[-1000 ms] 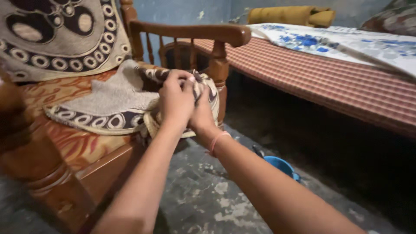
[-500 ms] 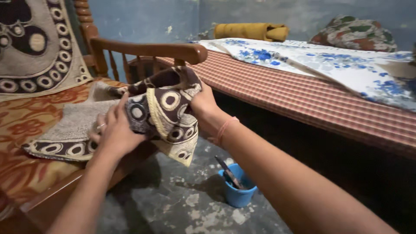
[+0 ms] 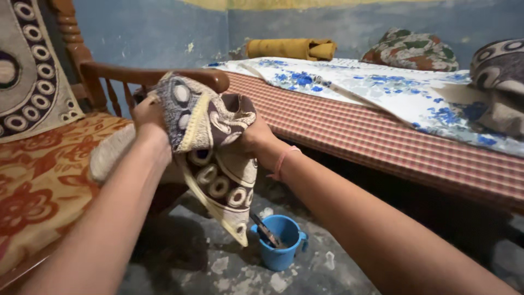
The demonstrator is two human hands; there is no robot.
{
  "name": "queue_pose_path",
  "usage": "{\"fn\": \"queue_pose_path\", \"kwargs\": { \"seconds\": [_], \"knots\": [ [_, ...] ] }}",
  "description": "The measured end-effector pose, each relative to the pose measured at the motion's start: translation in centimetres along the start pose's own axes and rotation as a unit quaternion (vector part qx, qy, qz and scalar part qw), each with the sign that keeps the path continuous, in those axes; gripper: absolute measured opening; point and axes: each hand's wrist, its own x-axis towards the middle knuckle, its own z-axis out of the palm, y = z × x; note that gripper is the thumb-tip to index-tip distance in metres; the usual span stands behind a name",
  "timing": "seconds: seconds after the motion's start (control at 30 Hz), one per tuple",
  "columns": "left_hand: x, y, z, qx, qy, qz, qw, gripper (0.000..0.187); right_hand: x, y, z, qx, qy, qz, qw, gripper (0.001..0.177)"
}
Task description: The person removes a patterned cushion from a wooden chair and places it on a nearby bed. They then dip a brush into a blue bucket of water and scrub the wooden frame of the chair, focusing on the legs and seat frame. The person repeatedly dips the brush into the water and continues scrubbing the chair's wooden surfaces.
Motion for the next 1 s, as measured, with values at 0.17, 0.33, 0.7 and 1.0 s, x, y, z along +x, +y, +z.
{"fn": "queue_pose_path", "kwargs": {
  "seconds": [0.17,0.33,0.7,1.0],
  "knots": [
    [0.1,3.5,6.4,0.018,-0.170,0.018,0.985,0.019,4.2,1.6,-4.6,-0.092,0.082,0.221,0.967,0.080],
    [-0.4,5.8,10.6,-0.001,-0.282,-0.008,0.959,0.021,5.3,-0.7,-6.9,0.098,-0.001,0.082,0.992,0.057],
    [3.3,-3.3,12.5,0.347,-0.182,0.317,0.864,0.065,4.3,-6.5,-13.2,0.086,0.252,0.109,0.958,0.022],
    [-1.1,-2.8,19.0,-0.049,-0.395,-0.265,0.879,0.093,4.8,-5.6,-20.3,-0.260,0.224,-0.130,0.930,0.037]
  ]
}}
